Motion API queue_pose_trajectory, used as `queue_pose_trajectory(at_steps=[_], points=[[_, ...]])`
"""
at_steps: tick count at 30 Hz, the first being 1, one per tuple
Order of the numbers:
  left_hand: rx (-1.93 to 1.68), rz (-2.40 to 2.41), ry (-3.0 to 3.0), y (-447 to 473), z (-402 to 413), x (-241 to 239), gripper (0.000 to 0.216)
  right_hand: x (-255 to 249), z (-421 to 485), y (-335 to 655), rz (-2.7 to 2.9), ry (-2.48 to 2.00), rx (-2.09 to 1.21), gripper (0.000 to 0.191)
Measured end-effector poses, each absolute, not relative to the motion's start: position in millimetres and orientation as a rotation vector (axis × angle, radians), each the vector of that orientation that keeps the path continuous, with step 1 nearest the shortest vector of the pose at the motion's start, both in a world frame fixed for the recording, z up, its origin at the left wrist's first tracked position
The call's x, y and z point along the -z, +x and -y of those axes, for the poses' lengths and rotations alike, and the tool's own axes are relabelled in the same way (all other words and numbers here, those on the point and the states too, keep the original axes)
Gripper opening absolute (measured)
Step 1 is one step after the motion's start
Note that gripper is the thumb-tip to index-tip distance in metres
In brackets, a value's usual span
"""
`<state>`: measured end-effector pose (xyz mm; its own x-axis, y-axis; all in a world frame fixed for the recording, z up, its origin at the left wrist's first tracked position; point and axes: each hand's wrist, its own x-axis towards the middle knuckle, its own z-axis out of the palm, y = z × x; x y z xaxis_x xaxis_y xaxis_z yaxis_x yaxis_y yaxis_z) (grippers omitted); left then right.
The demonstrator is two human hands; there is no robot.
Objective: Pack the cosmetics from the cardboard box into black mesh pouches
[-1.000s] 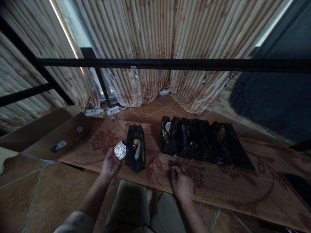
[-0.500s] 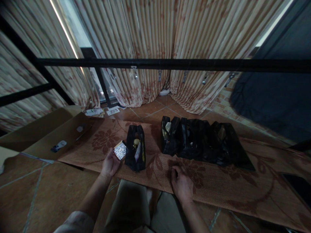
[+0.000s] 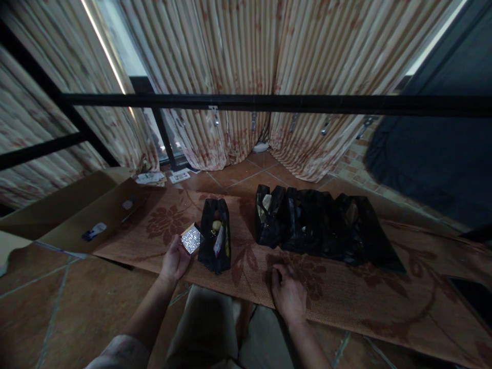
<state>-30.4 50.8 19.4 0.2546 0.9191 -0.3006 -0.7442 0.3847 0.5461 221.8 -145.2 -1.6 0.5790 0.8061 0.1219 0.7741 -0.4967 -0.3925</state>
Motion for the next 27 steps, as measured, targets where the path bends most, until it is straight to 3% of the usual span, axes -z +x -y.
queue_pose_trajectory(at_steps=[17,23,27], points=[[-1.148,-0.603,0.386,-34.0,-49.7,-13.9,0.031,3.7,147.0,222.3,1.292,-2.429,-0.132,0.03],[-1.217,-0.689,0.438,-33.2,-47.4,-11.8,0.012,10.9,148.5,226.5,1.33,-2.4,-0.124,0.032],[-1.295,-0.747,0.444,-30.8,-44.3,-14.2,0.024,11.0,149.7,228.2,1.358,-2.396,-0.145,0.035]])
